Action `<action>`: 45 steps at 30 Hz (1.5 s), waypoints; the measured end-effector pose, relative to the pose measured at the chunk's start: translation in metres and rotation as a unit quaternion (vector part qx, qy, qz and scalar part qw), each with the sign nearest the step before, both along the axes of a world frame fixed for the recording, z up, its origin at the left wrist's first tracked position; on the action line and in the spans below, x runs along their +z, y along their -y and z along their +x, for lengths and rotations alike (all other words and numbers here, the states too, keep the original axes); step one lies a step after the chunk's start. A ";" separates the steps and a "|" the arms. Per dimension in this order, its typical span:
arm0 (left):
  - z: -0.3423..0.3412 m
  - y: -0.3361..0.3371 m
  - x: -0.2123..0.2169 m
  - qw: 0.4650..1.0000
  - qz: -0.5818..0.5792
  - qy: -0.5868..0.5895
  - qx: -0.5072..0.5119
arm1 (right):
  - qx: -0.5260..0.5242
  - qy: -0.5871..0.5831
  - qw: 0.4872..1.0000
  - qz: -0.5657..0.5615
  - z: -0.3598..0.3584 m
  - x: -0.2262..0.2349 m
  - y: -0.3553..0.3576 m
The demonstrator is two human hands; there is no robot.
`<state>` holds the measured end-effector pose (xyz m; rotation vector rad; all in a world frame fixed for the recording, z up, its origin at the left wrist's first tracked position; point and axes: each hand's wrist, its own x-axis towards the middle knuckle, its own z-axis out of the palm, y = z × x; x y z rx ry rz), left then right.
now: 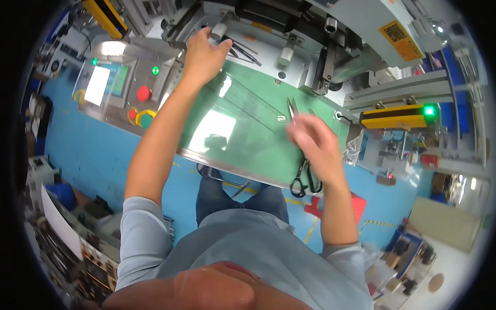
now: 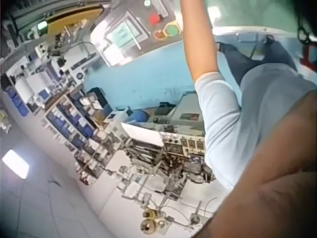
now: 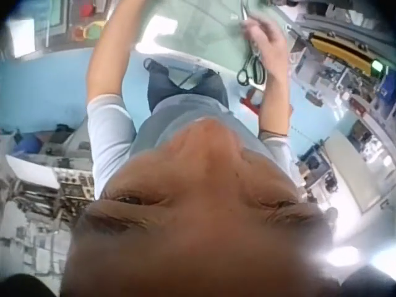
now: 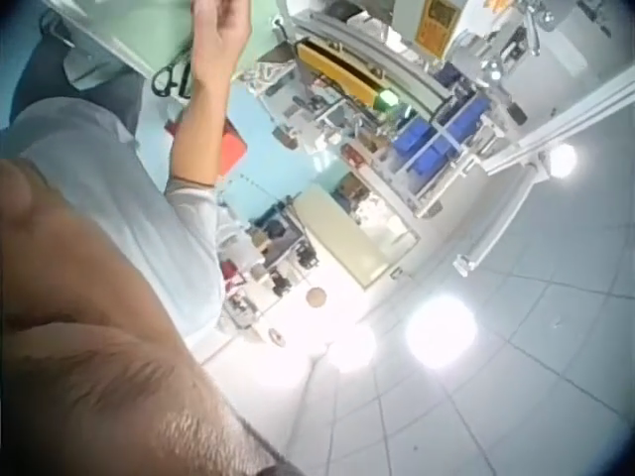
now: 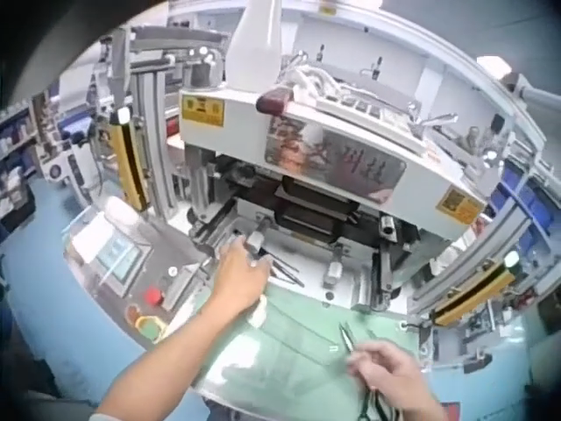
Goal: Operating and managing a production machine to process film rolls on a manufacturing line.
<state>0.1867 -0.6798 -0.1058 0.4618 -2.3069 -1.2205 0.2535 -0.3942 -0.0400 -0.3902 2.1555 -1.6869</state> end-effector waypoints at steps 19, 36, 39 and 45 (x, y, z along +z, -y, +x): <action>-0.075 0.045 -0.011 0.881 0.433 0.135 -0.137 | -0.229 0.256 0.848 -0.403 -0.146 -0.087 0.115; -0.083 0.047 -0.024 0.977 0.052 0.179 -0.107 | -0.244 0.251 0.862 -0.366 -0.142 -0.087 0.115; -0.032 0.010 0.015 0.992 -0.124 -0.008 -0.031 | -0.229 0.265 0.846 -0.402 -0.143 -0.089 0.103; -0.032 -0.014 0.045 0.950 -0.276 -0.044 -0.140 | -0.257 0.188 0.926 -0.202 -0.124 -0.088 0.120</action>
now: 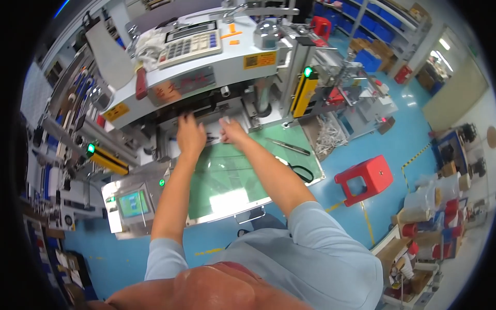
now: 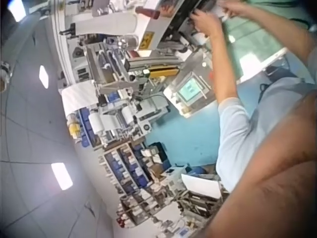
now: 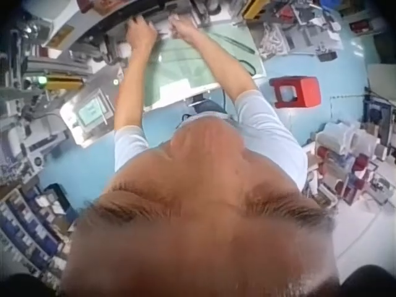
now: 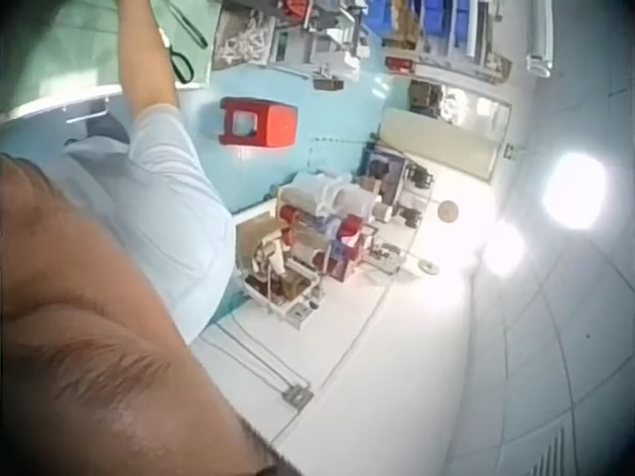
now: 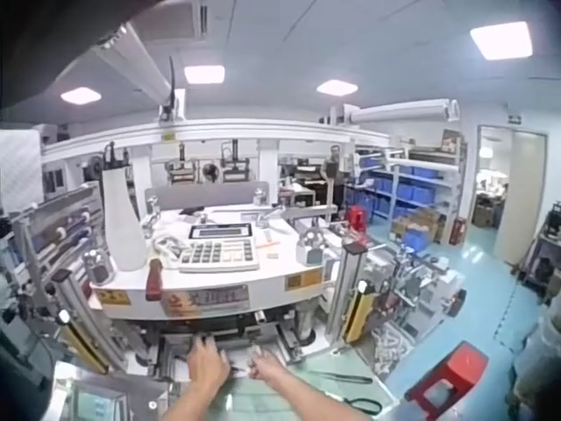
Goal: Operating and managing a production machine to process film rolls on a manufacturing line.
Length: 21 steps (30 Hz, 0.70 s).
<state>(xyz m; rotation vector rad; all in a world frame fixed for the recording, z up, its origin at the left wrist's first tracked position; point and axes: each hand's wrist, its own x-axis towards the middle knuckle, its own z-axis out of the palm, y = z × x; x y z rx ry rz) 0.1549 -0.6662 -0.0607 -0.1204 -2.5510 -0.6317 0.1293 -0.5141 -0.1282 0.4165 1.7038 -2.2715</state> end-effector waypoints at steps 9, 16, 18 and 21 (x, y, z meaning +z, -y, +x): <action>-0.041 -0.015 0.005 0.997 -0.056 0.054 0.003 | 0.013 -0.215 0.862 0.458 0.043 0.029 -0.024; -0.043 -0.013 0.000 0.997 -0.061 0.043 0.007 | 0.062 -0.275 0.868 0.408 0.061 0.046 -0.034; -0.041 -0.013 0.000 0.997 -0.063 0.045 0.003 | 0.062 -0.281 0.868 0.405 0.062 0.048 -0.038; -0.040 -0.013 0.001 0.996 -0.058 0.061 0.006 | 0.075 -0.293 0.864 0.403 0.055 0.054 -0.045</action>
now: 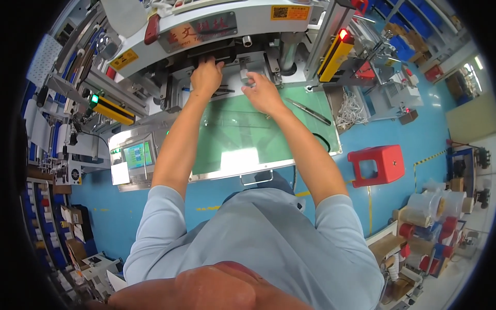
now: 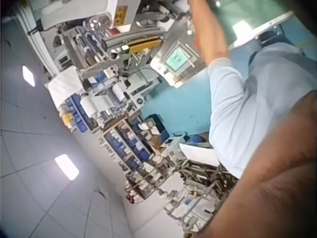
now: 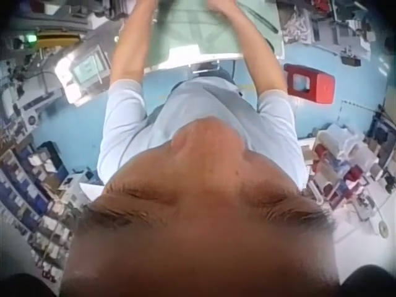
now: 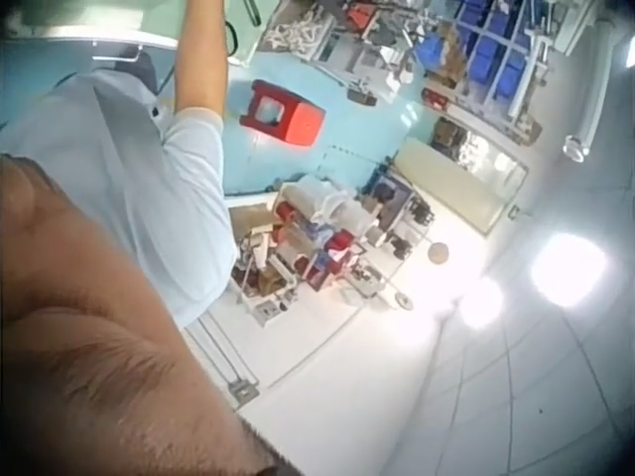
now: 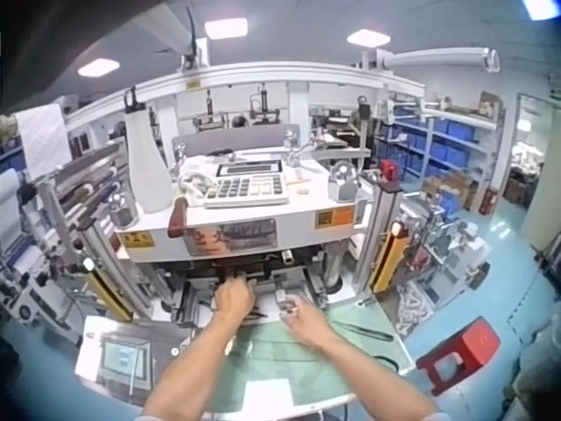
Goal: Operating and managing a production machine to process film rolls on a manufacturing line.
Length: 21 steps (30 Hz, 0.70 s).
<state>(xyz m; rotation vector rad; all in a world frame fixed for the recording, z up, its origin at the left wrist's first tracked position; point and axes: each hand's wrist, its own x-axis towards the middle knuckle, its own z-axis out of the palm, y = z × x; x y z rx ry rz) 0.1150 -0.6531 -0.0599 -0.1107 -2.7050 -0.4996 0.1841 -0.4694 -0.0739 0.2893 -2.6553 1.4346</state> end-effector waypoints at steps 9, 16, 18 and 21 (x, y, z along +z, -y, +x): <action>-0.002 0.001 0.006 0.999 -0.035 0.037 0.010 | 0.061 -0.147 0.953 0.257 -0.053 0.026 0.060; -0.004 0.005 0.001 0.998 -0.040 0.039 0.022 | 0.051 -0.143 0.956 0.252 -0.084 0.017 0.072; -0.004 0.003 0.002 0.999 -0.038 0.032 0.019 | 0.043 -0.125 0.959 0.251 -0.083 0.022 0.071; -0.004 0.004 0.003 0.999 -0.034 0.041 0.005 | 0.041 -0.090 0.959 0.266 -0.088 0.025 0.072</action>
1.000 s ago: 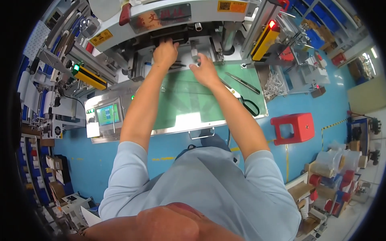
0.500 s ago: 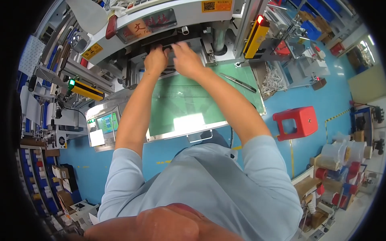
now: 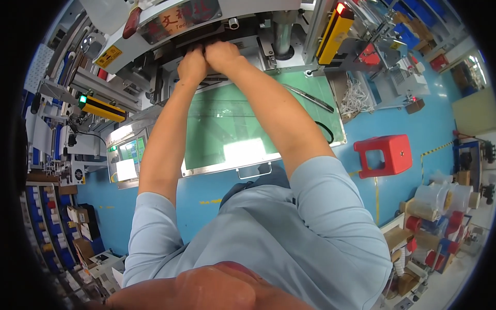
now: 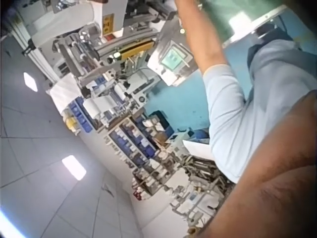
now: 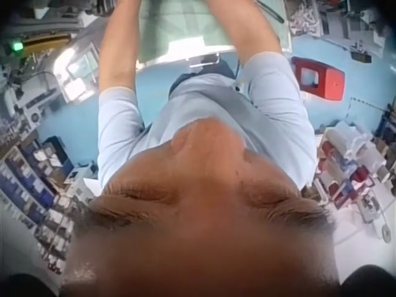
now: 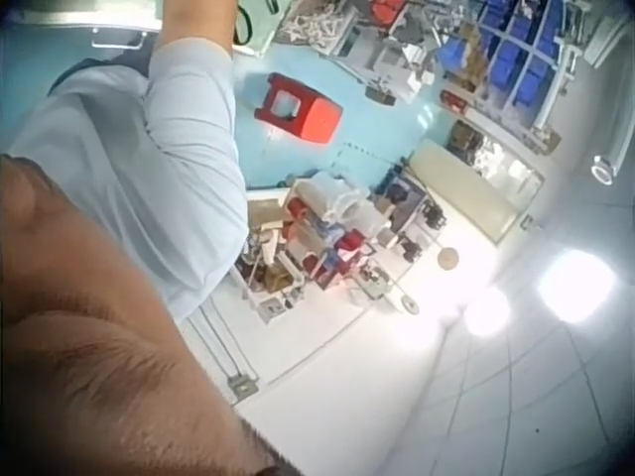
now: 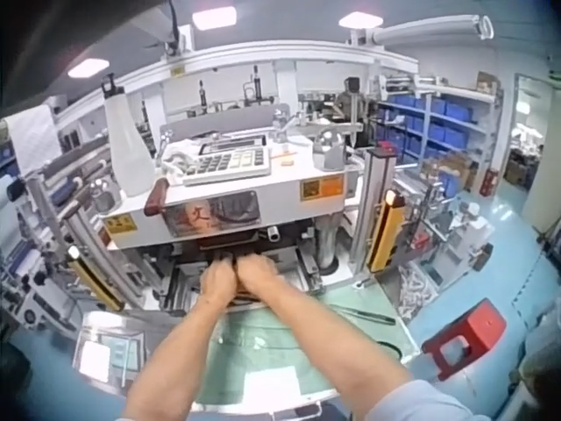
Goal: Operating and managing a production machine to process film rolls on a manufacturing line.
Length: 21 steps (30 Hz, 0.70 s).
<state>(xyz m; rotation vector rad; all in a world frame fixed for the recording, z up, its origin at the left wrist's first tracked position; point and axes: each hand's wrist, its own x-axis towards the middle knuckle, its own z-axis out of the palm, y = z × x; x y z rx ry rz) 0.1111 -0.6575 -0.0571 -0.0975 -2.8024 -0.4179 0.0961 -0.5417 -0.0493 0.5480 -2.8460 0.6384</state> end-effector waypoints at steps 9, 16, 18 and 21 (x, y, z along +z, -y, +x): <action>0.007 0.010 -0.004 0.999 0.015 0.000 0.029 | 0.027 0.002 1.000 -0.001 0.000 -0.003 0.008; 0.043 0.032 -0.026 0.979 0.140 -0.117 0.093 | -0.046 -0.161 0.984 -0.056 0.058 -0.058 -0.037; 0.031 0.045 -0.028 0.962 0.194 0.085 0.170 | -0.118 0.033 0.989 -0.078 0.060 -0.052 -0.031; 0.013 0.054 -0.031 0.939 0.237 0.167 0.183 | -0.140 0.130 0.979 -0.070 0.036 -0.040 -0.027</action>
